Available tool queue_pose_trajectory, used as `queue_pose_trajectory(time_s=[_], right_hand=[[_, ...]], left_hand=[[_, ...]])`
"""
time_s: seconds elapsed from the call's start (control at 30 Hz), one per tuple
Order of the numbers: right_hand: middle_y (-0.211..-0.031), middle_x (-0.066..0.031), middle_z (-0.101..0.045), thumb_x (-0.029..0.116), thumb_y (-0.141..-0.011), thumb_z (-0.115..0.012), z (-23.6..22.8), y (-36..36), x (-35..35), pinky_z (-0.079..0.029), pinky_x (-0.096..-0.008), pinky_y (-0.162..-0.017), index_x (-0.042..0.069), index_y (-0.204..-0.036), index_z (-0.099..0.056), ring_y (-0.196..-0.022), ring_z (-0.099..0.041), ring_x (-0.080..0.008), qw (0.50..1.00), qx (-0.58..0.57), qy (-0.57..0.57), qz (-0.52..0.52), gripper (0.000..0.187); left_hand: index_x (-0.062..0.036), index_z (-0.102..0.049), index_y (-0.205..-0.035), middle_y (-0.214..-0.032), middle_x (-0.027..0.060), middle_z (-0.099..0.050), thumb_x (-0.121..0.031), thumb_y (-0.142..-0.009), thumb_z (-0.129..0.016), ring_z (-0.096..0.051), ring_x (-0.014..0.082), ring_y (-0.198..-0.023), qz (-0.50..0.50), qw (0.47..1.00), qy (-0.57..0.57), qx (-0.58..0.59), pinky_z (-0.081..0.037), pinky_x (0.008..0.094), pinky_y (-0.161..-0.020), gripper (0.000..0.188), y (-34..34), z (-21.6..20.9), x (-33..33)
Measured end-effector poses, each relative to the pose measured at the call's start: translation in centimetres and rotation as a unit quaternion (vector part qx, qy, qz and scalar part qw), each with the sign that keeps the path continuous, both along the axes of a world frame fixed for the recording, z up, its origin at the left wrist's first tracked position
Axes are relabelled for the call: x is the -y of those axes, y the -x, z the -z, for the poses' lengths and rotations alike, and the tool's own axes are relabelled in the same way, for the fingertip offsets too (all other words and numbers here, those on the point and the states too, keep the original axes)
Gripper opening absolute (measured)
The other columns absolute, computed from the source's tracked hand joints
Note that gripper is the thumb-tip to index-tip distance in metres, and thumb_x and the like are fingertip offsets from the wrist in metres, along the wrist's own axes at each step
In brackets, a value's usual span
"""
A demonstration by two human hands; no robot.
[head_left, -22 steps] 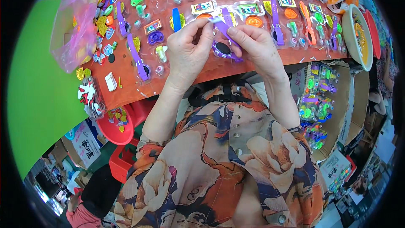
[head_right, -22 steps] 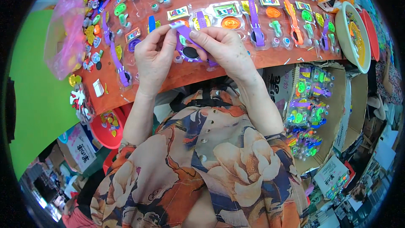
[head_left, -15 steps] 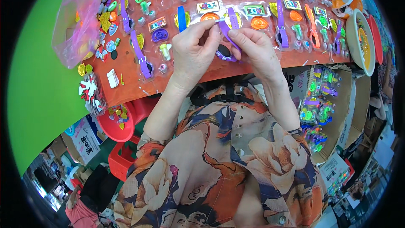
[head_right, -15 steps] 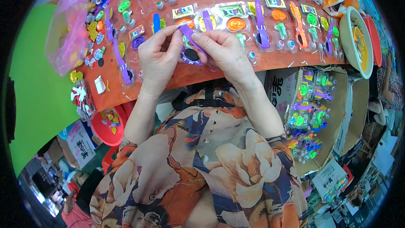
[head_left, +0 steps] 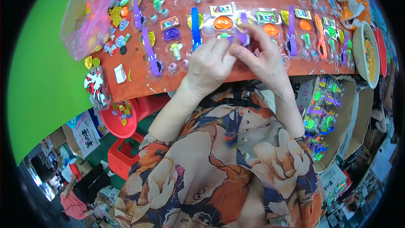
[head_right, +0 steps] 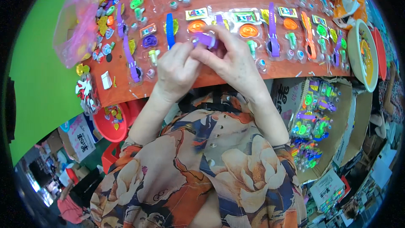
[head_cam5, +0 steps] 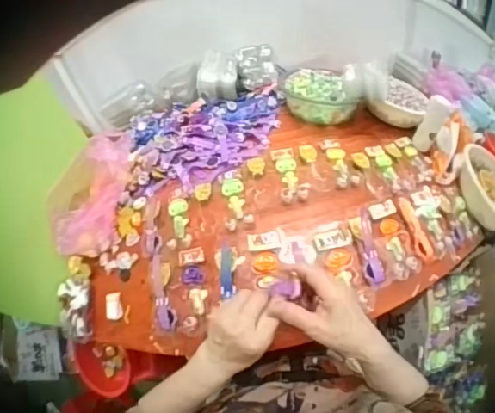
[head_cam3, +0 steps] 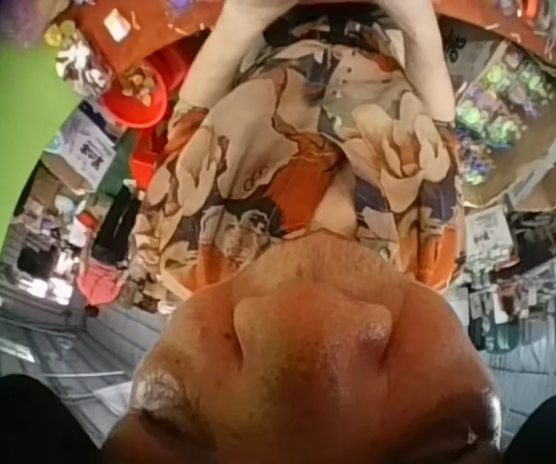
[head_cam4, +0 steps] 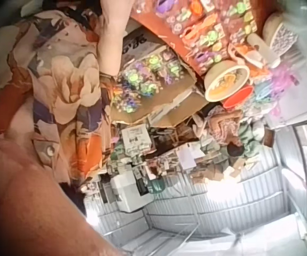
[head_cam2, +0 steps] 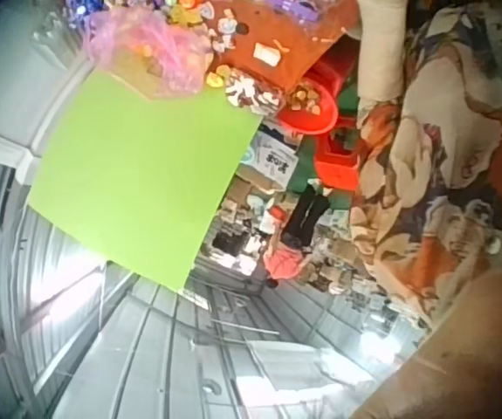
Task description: Assembling plastic toy watches by attaching straps and decorative pieces.
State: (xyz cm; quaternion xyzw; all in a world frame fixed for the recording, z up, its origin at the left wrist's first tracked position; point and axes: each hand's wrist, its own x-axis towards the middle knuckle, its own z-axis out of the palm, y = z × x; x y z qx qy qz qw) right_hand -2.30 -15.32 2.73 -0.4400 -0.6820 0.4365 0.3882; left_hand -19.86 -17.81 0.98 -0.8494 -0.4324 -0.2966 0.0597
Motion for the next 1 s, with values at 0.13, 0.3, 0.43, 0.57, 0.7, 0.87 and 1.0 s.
queue_pose_trajectory(time_s=[0.13, 0.3, 0.43, 0.57, 0.7, 0.87, 1.0], right_hand=[[-0.092, -0.0131, -0.067, 0.016, -0.092, -0.068, 1.5, -0.5, 0.0, -0.05, -0.034, -0.072, -0.001, -0.11, -0.066, -0.081, -0.064, -0.023, 1.0, -0.005, -0.007, 0.024, 0.024], [-0.097, -0.0149, -0.066, 0.009, -0.093, -0.062, 2.2, 0.0, -0.1, -0.05, -0.0388, -0.076, 0.002, -0.117, -0.063, -0.087, -0.063, -0.0324, 0.963, 0.088, -0.255, -0.02, 0.025], [-0.098, -0.0127, -0.065, 0.01, -0.09, -0.064, 1.4, -0.4, -0.9, -0.049, -0.0408, -0.075, 0.004, -0.119, -0.062, -0.088, -0.063, -0.0304, 0.949, 0.073, -0.294, -0.083, 0.029], [-0.105, -0.0136, -0.064, 0.008, -0.089, -0.063, -0.8, -0.2, -2.2, -0.049, -0.0407, -0.076, 0.004, -0.119, -0.064, -0.088, -0.063, -0.0313, 0.926, 0.083, -0.329, -0.168, 0.03], [-0.112, -0.0127, -0.063, 0.006, -0.099, -0.05, -0.5, 0.4, -2.6, -0.051, -0.0295, -0.072, 0.001, -0.115, -0.066, -0.082, -0.063, -0.0183, 0.975, -0.096, -0.195, -0.057, 0.023], [-0.068, -0.002, -0.058, 0.03, -0.107, -0.046, -0.7, 1.5, -4.2, -0.043, -0.0227, -0.056, 0.001, -0.103, -0.064, -0.06, -0.054, -0.0088, 0.915, -0.358, 0.184, 0.003, 0.035], [-0.069, -0.0022, -0.059, 0.038, -0.103, -0.054, 1.3, 2.9, -6.3, -0.044, -0.0237, -0.053, 0.002, -0.103, -0.064, -0.057, -0.053, -0.0093, 0.872, -0.392, 0.287, -0.063, 0.037]], left_hand=[[-0.0001, -0.064, -0.1, -0.091, 0.0096, -0.061, 0.0, -0.085, -0.07, -0.065, 0.0209, -0.077, 0.02, 0.947, 0.176, 0.269, -0.052, 0.0309, -0.062, 0.015, -1.6, 0.0, 0.1], [-0.0007, -0.055, -0.124, -0.099, 0.0023, -0.061, -0.007, -0.096, -0.065, -0.062, 0.0066, -0.087, -0.014, 0.661, 0.461, 0.592, -0.051, 0.0202, -0.076, 0.031, -0.2, 0.9, -1.1], [-0.0032, -0.052, -0.133, -0.094, 0.0014, -0.065, -0.011, -0.093, -0.068, -0.06, 0.0065, -0.075, 0.049, 0.6, 0.549, 0.579, -0.045, 0.0199, -0.059, 0.044, 2.1, -0.7, -1.9], [-0.0039, -0.061, -0.124, -0.096, 0.0028, -0.067, -0.01, -0.09, -0.071, -0.062, 0.0092, -0.073, 0.072, 0.584, 0.538, 0.603, -0.048, 0.0222, -0.06, 0.035, 3.9, -1.3, -2.2], [-0.002, -0.064, -0.118, -0.101, 0.0018, -0.067, -0.007, -0.087, -0.073, -0.062, 0.0082, -0.083, 0.031, 0.594, 0.514, 0.618, -0.049, 0.0218, -0.074, 0.033, 4.3, -1.1, -2.7], [-0.0011, -0.067, -0.112, -0.097, 0.0012, -0.067, -0.004, -0.084, -0.075, -0.059, 0.0074, -0.083, 0.062, 0.57, 0.532, 0.624, -0.047, 0.0225, -0.072, 0.029, 5.1, -1.4, -1.7], [0.0002, -0.069, -0.106, -0.091, 0.003, -0.069, -0.004, -0.084, -0.077, -0.06, 0.008, -0.072, 0.044, 0.475, 0.504, 0.72, -0.046, 0.0211, -0.063, 0.024, 4.7, -0.4, -1.7]])
